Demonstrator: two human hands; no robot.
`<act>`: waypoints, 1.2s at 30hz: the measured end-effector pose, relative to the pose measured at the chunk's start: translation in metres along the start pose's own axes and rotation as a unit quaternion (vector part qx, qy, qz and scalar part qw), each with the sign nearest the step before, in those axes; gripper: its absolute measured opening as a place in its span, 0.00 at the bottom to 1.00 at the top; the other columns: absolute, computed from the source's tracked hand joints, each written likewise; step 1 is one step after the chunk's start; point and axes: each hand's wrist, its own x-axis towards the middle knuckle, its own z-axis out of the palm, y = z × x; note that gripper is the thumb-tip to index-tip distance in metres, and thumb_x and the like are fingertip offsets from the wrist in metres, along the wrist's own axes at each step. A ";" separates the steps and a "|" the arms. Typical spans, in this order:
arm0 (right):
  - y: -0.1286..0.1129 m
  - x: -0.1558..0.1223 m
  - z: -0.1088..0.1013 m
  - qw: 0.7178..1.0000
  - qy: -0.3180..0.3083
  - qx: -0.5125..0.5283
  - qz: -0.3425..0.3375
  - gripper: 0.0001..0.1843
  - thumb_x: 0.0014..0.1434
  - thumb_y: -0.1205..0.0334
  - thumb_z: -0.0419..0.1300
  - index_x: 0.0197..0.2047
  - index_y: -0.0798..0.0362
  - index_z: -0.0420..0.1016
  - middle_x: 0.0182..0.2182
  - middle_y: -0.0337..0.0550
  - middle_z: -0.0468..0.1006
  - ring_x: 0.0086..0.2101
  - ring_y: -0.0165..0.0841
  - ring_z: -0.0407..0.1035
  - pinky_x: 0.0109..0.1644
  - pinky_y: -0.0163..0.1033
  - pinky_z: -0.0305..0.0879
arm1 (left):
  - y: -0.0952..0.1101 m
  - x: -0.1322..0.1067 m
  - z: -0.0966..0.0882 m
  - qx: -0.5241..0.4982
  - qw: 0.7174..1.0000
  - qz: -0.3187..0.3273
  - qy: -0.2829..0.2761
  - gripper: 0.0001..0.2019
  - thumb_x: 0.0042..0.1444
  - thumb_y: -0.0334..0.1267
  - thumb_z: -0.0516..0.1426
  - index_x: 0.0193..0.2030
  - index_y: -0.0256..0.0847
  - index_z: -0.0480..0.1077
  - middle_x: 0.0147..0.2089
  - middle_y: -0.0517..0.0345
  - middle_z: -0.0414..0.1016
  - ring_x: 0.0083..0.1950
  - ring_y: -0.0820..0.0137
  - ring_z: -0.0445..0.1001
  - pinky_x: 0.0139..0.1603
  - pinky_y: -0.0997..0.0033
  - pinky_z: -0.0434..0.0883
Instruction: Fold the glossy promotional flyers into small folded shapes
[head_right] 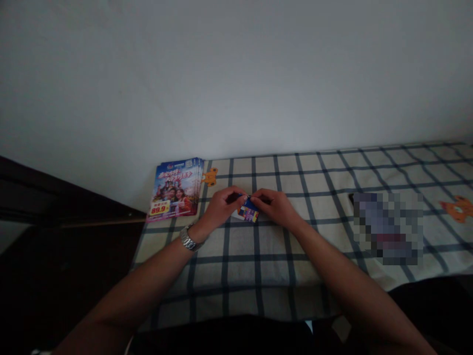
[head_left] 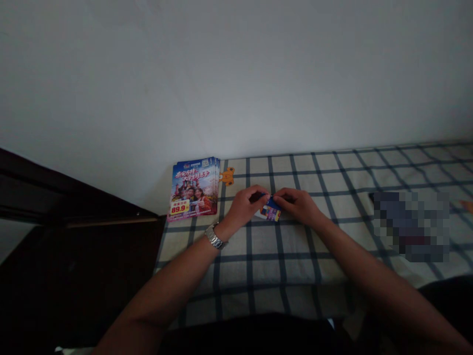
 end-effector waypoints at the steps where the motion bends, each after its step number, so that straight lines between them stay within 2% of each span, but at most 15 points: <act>1: -0.001 0.000 -0.001 1.000 0.004 -0.006 -0.002 0.15 0.67 0.47 0.61 0.41 0.50 0.81 0.34 0.41 0.84 0.33 0.36 0.78 0.37 0.38 0.71 | -0.001 0.000 0.000 -0.006 1.000 -0.002 -0.001 0.14 0.65 0.50 0.61 0.43 0.40 0.78 0.37 0.57 0.80 0.38 0.68 0.77 0.39 0.71 0.71; 9: -0.004 0.002 -0.006 0.997 0.067 0.019 0.021 0.18 0.65 0.44 0.63 0.40 0.51 0.81 0.30 0.42 0.84 0.30 0.36 0.77 0.33 0.39 0.73 | -0.002 0.003 -0.002 -0.062 0.998 0.010 0.026 0.17 0.65 0.53 0.61 0.45 0.39 0.77 0.41 0.53 0.81 0.42 0.66 0.79 0.43 0.69 0.75; 21: -0.007 0.001 -0.003 0.997 0.062 0.042 0.026 0.18 0.65 0.43 0.63 0.40 0.50 0.81 0.31 0.43 0.84 0.30 0.37 0.78 0.34 0.40 0.75 | -0.007 0.004 -0.005 -0.049 0.998 0.011 0.038 0.14 0.65 0.50 0.62 0.41 0.39 0.75 0.37 0.56 0.80 0.37 0.69 0.78 0.40 0.71 0.73; 28: -0.006 0.000 -0.004 0.998 0.044 0.034 0.006 0.14 0.65 0.49 0.63 0.38 0.51 0.79 0.31 0.41 0.82 0.31 0.35 0.76 0.35 0.39 0.72 | -0.002 0.003 -0.007 -0.016 1.000 0.012 0.003 0.13 0.67 0.49 0.60 0.42 0.40 0.75 0.35 0.58 0.79 0.36 0.70 0.76 0.38 0.72 0.71; 33: -0.003 -0.002 -0.002 0.998 0.011 0.057 -0.006 0.14 0.66 0.48 0.63 0.46 0.50 0.78 0.38 0.43 0.83 0.37 0.37 0.77 0.41 0.40 0.73 | 0.003 0.001 -0.005 0.006 1.000 0.008 -0.021 0.11 0.66 0.45 0.60 0.39 0.39 0.76 0.34 0.59 0.78 0.35 0.71 0.75 0.36 0.73 0.69; 36: -0.003 -0.002 -0.001 0.999 0.007 0.050 -0.003 0.15 0.67 0.47 0.63 0.45 0.50 0.78 0.37 0.42 0.83 0.36 0.36 0.77 0.40 0.39 0.73 | 0.004 0.000 -0.003 0.026 0.998 0.006 -0.050 0.12 0.66 0.46 0.59 0.39 0.40 0.77 0.35 0.59 0.79 0.35 0.70 0.76 0.37 0.72 0.69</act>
